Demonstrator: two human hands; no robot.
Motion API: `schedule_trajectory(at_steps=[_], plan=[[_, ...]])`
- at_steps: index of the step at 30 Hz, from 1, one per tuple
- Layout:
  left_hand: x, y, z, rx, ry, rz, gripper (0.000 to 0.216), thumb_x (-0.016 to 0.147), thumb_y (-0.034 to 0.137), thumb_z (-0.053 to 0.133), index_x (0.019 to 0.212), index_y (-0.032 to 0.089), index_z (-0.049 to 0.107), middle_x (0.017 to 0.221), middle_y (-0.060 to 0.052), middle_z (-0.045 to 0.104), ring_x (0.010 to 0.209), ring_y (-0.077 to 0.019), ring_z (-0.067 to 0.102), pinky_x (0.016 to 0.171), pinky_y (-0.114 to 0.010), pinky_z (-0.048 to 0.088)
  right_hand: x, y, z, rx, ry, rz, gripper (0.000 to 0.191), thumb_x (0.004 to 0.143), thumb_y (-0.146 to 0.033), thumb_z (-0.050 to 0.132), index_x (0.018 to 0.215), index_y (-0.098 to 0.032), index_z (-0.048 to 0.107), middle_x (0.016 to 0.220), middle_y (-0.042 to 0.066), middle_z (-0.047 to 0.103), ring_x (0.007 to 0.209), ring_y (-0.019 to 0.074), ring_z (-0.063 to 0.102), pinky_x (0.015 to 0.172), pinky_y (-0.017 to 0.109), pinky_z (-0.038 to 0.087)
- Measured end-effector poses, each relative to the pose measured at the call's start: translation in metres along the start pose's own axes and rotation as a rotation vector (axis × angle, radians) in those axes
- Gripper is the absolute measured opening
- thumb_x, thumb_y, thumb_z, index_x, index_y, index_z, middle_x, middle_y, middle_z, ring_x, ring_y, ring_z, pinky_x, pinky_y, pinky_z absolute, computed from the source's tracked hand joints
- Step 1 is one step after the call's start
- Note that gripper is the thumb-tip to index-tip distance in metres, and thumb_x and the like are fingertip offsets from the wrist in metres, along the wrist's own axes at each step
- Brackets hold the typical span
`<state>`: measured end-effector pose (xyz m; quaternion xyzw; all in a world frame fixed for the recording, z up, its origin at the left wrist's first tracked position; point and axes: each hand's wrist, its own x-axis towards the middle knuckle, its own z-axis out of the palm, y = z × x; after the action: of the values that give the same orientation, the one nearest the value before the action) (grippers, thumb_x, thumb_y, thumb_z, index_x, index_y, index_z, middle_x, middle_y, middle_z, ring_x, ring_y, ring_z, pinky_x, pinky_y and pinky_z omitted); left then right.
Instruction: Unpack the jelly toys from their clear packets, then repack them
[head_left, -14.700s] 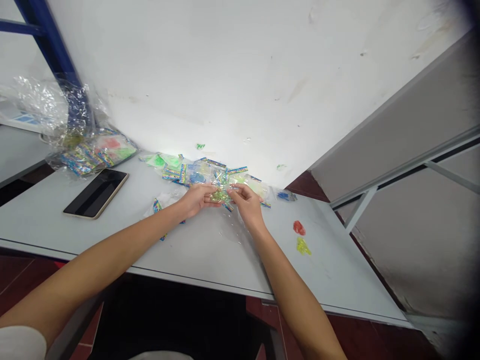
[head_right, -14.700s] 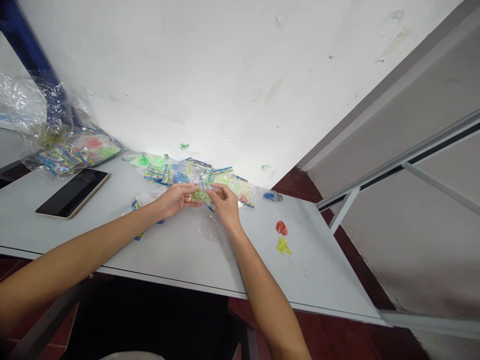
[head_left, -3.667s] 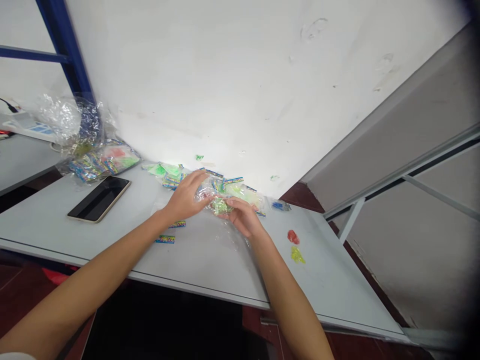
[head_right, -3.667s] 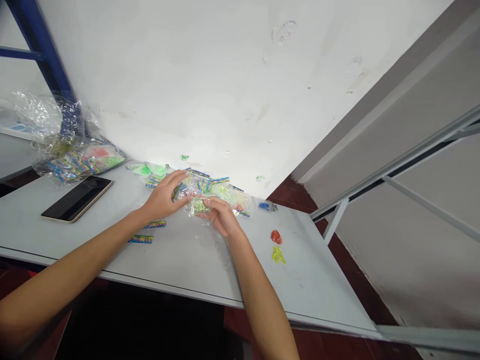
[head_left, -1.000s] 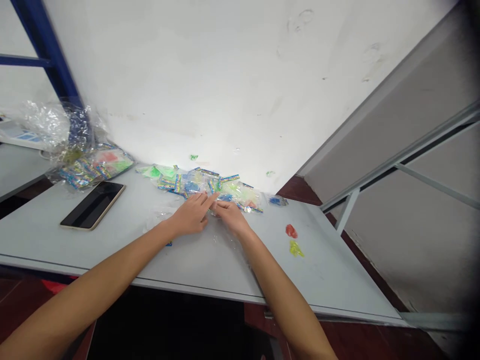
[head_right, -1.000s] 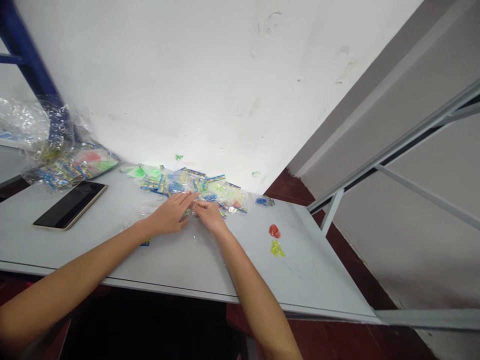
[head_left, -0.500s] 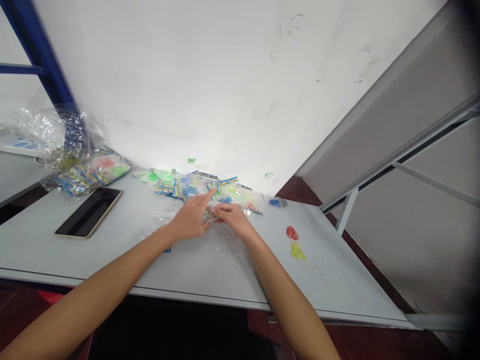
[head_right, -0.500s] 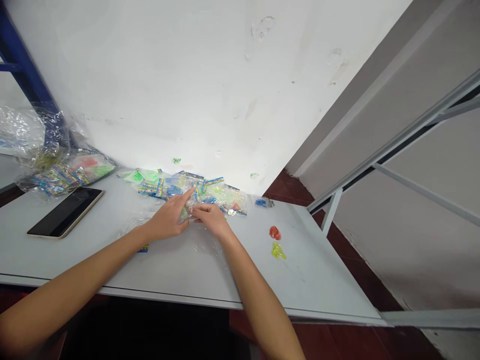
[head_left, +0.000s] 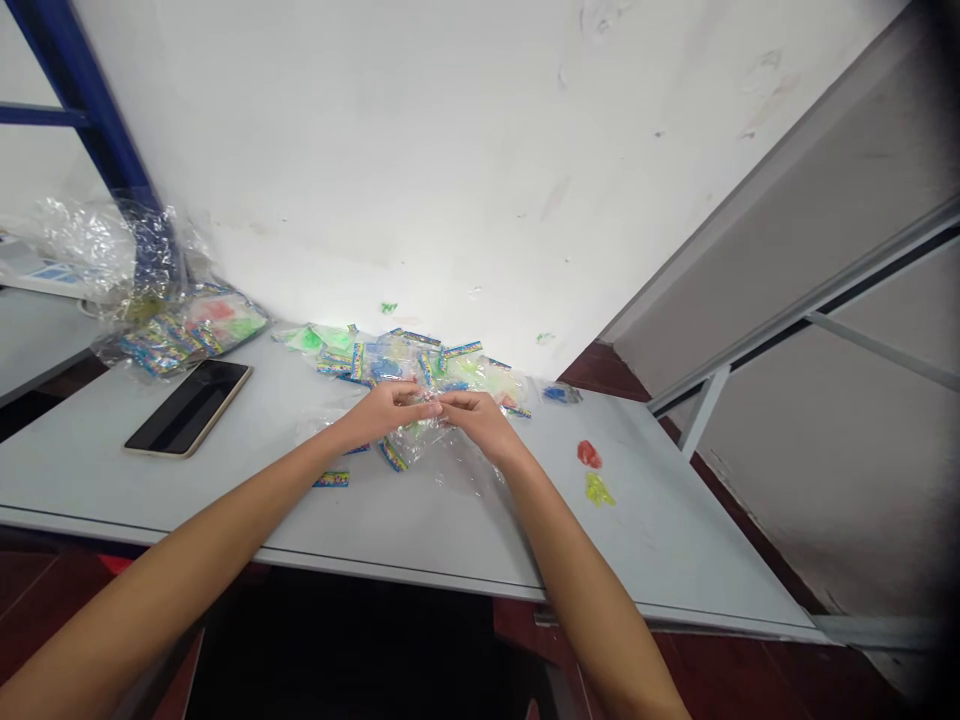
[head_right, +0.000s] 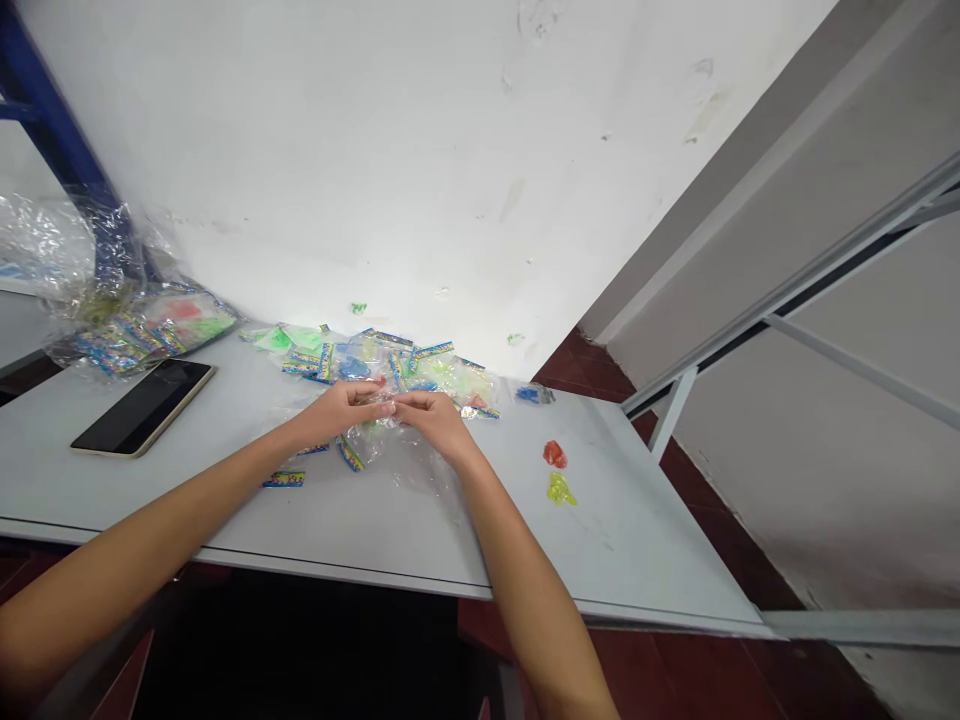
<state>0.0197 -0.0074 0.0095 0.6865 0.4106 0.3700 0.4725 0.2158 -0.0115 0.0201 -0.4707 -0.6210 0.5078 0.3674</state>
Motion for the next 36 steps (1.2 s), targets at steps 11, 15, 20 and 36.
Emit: schedule_trajectory(at_steps=[11, 15, 20, 36], plan=[[0.004, -0.003, -0.007, -0.26, -0.055, -0.169, 0.052, 0.067, 0.058, 0.075, 0.101, 0.019, 0.076, 0.126, -0.014, 0.065, 0.111, -0.0301, 0.059, 0.063, -0.029, 0.046, -0.002, -0.007, 0.004, 0.153, 0.177, -0.096, 0.035, 0.067, -0.047, 0.076, 0.094, -0.025, 0.074, 0.08, 0.001, 0.07, 0.071, 0.0167, 0.06, 0.064, 0.031, 0.051], [0.003, -0.003, -0.006, -0.266, -0.024, -0.2, 0.055, 0.063, 0.057, 0.079, 0.103, 0.019, 0.075, 0.122, -0.013, 0.067, 0.097, -0.0253, 0.064, 0.07, -0.03, 0.047, -0.003, -0.011, 0.003, 0.192, 0.17, -0.116, 0.067, 0.061, -0.039, 0.082, 0.124, -0.032, 0.059, 0.091, 0.001, 0.074, 0.075, 0.018, 0.064, 0.069, 0.033, 0.051], [0.002, 0.0, 0.0, -0.34, -0.027, -0.234, 0.048, 0.068, 0.059, 0.074, 0.091, 0.016, 0.076, 0.113, -0.014, 0.069, 0.099, -0.0259, 0.064, 0.071, -0.03, 0.046, 0.001, -0.006, 0.004, 0.2, 0.301, -0.125, 0.039, 0.065, -0.041, 0.08, 0.097, -0.023, 0.068, 0.09, 0.005, 0.075, 0.077, 0.0195, 0.066, 0.07, 0.033, 0.05], [0.009, -0.014, 0.001, -0.551, 0.088, -0.235, 0.038, 0.064, 0.045, 0.081, 0.084, 0.014, 0.073, 0.079, -0.006, 0.069, 0.075, -0.0179, 0.062, 0.067, -0.028, 0.043, 0.004, 0.01, 0.005, -0.029, 0.251, -0.271, 0.017, 0.076, -0.037, 0.07, 0.086, -0.024, 0.075, 0.092, 0.004, 0.071, 0.086, 0.0197, 0.063, 0.071, 0.031, 0.048]])
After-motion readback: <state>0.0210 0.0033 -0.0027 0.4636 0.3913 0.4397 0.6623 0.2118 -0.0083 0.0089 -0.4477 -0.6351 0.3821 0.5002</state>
